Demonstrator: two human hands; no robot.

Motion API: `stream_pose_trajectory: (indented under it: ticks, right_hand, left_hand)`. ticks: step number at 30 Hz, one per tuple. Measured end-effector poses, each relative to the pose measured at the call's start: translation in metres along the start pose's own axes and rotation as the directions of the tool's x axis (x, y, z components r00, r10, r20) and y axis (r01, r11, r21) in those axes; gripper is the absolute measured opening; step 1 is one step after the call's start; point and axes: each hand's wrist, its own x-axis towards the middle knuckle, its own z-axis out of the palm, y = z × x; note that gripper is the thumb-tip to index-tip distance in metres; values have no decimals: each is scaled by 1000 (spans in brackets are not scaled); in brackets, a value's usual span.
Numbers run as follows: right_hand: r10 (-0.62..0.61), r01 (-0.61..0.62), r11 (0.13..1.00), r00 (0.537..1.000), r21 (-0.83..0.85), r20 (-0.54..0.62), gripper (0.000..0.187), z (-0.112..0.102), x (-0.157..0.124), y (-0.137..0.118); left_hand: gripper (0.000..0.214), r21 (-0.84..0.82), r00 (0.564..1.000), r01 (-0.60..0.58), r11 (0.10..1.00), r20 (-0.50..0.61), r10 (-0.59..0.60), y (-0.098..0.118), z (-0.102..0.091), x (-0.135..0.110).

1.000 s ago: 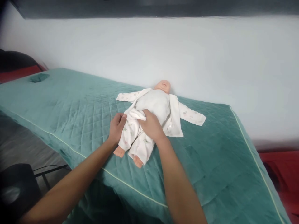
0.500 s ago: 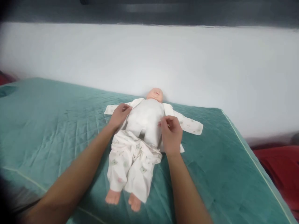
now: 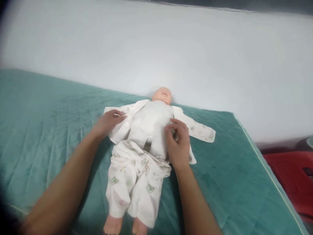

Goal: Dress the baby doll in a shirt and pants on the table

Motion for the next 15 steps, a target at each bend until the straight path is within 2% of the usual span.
stream_pose_trajectory:
  ticks: [4,7,10,12,14,15]
  right_hand:
    - [46,-48,998,997,28,57,12,2,-2,-1]
    - [88,-91,994,995,63,52,16,6,-5,-2]
    - [74,-77,997,994,32,81,14,7,-7,-6]
    - [-2,2,1000,994,4,107,8,5,-7,-10]
    - [-107,107,994,980,6,168,10,2,-7,-15]
    - [-154,153,988,965,19,212,14,1,-7,-17]
  left_hand:
    - [19,220,986,26,975,-166,11,-16,-13,6]
    - [17,372,948,-6,928,-293,123,-19,-11,4]
    - [15,325,888,-151,934,-371,273,-8,-3,-7]
    - [13,126,903,-298,946,-285,323,5,0,-18]
    - [16,-156,934,-358,921,-46,355,17,2,-31]
    - [20,-266,922,-336,904,105,373,22,2,-37]
